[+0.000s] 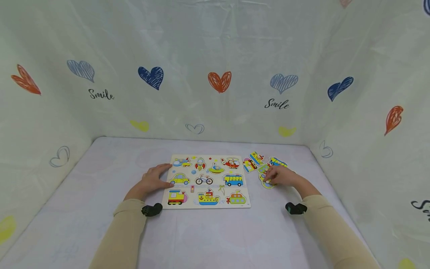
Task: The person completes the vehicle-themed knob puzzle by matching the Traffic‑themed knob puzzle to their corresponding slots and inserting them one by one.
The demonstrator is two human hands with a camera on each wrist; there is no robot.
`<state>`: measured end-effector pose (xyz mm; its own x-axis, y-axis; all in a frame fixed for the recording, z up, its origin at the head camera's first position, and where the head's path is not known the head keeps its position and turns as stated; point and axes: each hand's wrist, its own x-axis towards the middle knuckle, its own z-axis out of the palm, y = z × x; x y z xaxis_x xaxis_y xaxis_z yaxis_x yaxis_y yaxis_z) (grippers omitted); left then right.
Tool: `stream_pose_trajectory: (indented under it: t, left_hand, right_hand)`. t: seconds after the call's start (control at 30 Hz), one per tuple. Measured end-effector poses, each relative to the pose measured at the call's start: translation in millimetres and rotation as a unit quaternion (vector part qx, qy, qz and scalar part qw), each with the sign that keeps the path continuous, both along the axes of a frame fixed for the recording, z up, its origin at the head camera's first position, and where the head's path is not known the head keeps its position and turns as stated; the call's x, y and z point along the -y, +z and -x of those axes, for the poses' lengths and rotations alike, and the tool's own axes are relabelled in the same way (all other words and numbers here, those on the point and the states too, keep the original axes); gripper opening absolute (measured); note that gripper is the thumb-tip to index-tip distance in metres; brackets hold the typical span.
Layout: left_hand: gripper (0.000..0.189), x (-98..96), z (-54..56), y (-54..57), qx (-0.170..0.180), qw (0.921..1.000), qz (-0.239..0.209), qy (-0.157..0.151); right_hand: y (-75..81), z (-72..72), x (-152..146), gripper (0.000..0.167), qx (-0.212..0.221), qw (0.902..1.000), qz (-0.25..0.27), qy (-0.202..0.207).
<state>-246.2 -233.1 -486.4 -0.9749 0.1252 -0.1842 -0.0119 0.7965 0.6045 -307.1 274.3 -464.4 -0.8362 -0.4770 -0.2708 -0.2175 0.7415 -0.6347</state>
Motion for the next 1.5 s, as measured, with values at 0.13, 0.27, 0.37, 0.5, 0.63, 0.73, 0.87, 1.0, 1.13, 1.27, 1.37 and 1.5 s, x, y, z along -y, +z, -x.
stream_pose_trajectory:
  t: [0.13, 0.27, 0.37, 0.5, 0.63, 0.73, 0.87, 1.0, 1.13, 1.27, 1.37, 1.5]
  left_hand:
    - [0.086, 0.9, 0.1, -0.1, 0.000, 1.0000, 0.002, -0.001]
    - [0.086, 1.5, -0.6, 1.4, -0.002, 1.0000, 0.003, -0.004]
    - [0.086, 1.8, -0.4, 2.0, -0.003, 1.0000, 0.000, -0.004]
    - [0.086, 1.3, -1.1, 2.2, -0.002, 1.0000, -0.004, -0.007]
    - [0.086, 0.7, -3.9, 3.9, 0.001, 1.0000, -0.007, -0.006]
    - [0.086, 0.0, -4.0, 4.4, 0.002, 1.0000, -0.008, -0.004]
    - [0.085, -0.3, -2.4, 3.1, 0.000, 1.0000, -0.004, -0.003]
    - [0.085, -0.4, -2.4, 2.9, 0.000, 1.0000, 0.001, -0.001]
    - [0.086, -2.2, -3.2, 4.7, -0.001, 1.0000, 0.001, 0.001]
    - [0.085, -3.3, -4.3, 6.8, -0.001, 1.0000, 0.003, 0.001]
    - [0.085, -3.6, -5.2, 7.9, -0.001, 1.0000, 0.003, -0.001]
    - [0.085, -3.4, -5.3, 7.3, 0.000, 1.0000, 0.000, 0.000]
  right_hand:
    - [2.0, -0.5, 1.5, 0.017, -0.005, 0.9998, -0.016, -0.009]
    - [3.9, -0.2, 2.8, 0.016, -0.006, 0.9997, -0.020, -0.014]
    - [4.2, 0.4, 3.9, 0.016, -0.008, 0.9998, -0.013, -0.012]
    - [6.4, -1.3, 7.1, 0.016, -0.015, 0.9998, 0.000, -0.013]
    - [8.6, -3.2, 13.1, 0.015, -0.033, 0.9992, -0.007, -0.020]
    - [7.7, -3.0, 18.0, 0.013, -0.043, 0.9986, -0.015, -0.028]
    - [6.6, -2.5, 25.1, 0.012, -0.045, 0.9986, -0.004, -0.027]
    - [7.9, -2.5, 33.0, 0.013, -0.052, 0.9985, 0.004, -0.014]
    - [10.9, -2.7, 42.0, 0.012, -0.059, 0.9983, 0.005, -0.003]
    - [13.4, -3.8, 54.2, 0.012, -0.067, 0.9977, 0.011, 0.001]
    - [13.5, -5.0, 65.0, 0.013, -0.074, 0.9968, 0.029, 0.006]
    - [10.8, -5.8, 79.8, 0.013, -0.079, 0.9951, 0.057, 0.015]
